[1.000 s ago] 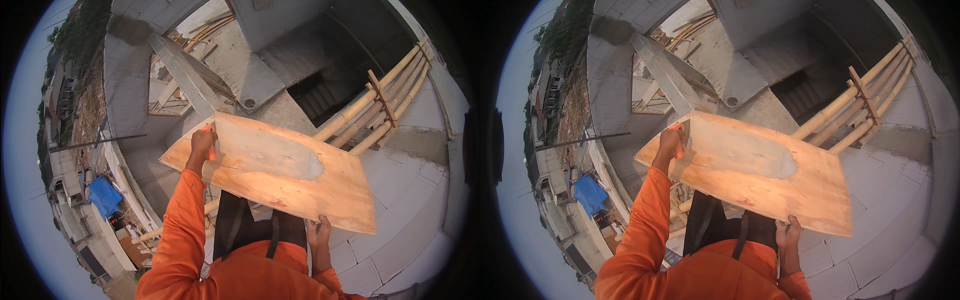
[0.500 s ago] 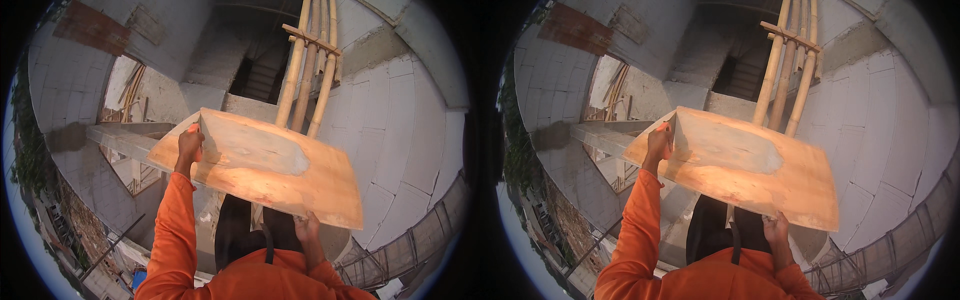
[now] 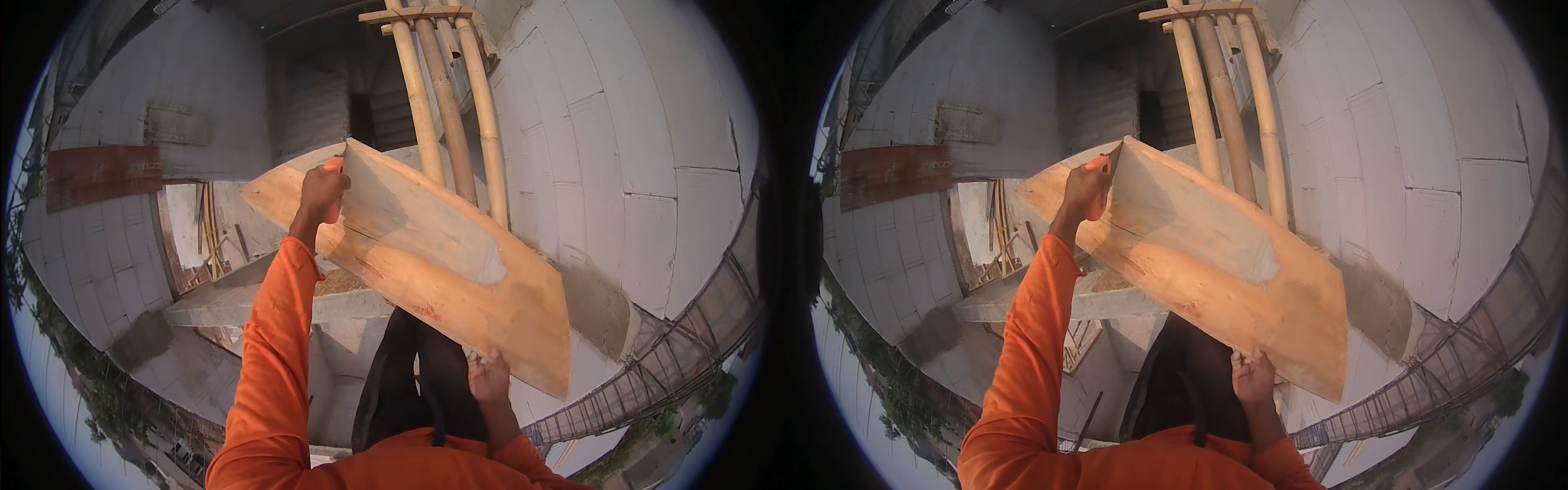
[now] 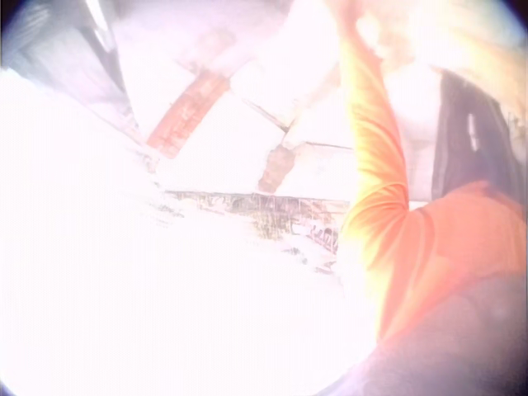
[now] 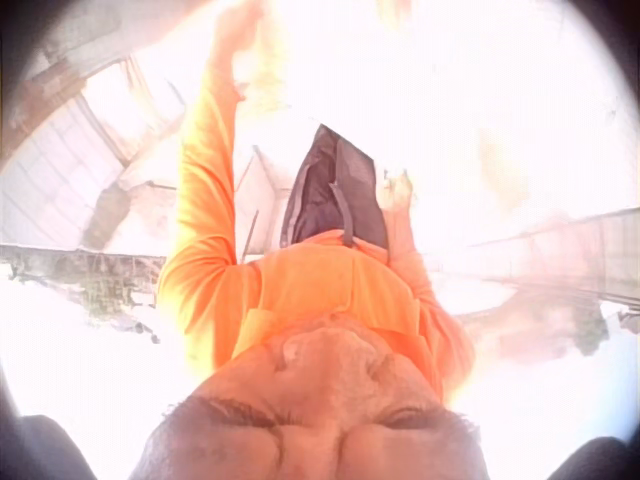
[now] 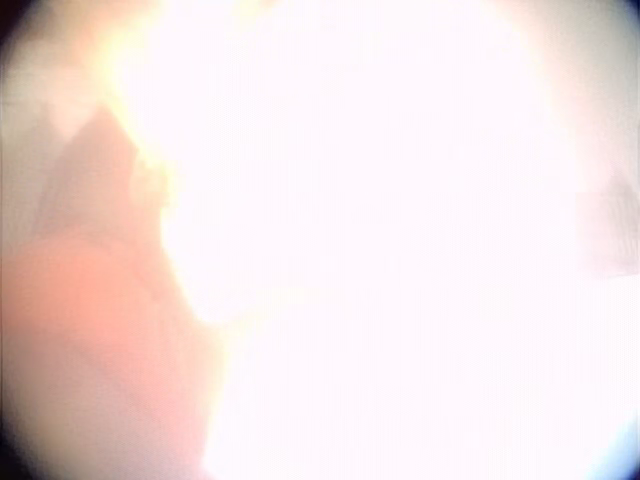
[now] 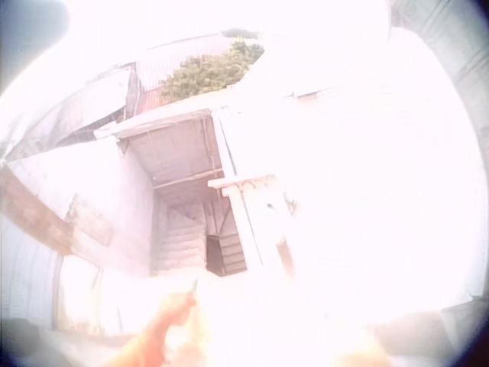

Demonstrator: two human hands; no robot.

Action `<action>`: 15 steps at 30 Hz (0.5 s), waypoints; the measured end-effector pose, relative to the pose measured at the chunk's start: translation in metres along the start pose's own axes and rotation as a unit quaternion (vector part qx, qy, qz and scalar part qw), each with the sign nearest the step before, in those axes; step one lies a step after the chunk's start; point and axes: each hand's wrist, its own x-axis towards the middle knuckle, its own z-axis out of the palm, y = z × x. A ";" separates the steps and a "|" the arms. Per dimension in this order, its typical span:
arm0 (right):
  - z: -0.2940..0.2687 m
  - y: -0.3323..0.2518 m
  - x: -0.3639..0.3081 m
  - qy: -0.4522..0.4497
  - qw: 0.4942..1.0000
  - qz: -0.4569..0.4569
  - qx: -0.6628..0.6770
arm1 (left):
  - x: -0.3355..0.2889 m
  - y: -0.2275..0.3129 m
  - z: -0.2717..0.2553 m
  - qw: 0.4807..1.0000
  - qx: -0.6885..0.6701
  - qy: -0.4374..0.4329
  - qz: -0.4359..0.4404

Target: The person picks up a hand saw and a piece of plywood on a construction site. They walk across bamboo scaffolding to a work area, position the plywood, and begin sawing it into smaller pieces.

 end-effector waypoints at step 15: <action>-0.125 0.002 -0.006 -0.038 0.989 -0.024 0.140 | -0.060 0.064 0.129 0.991 0.118 -0.025 0.060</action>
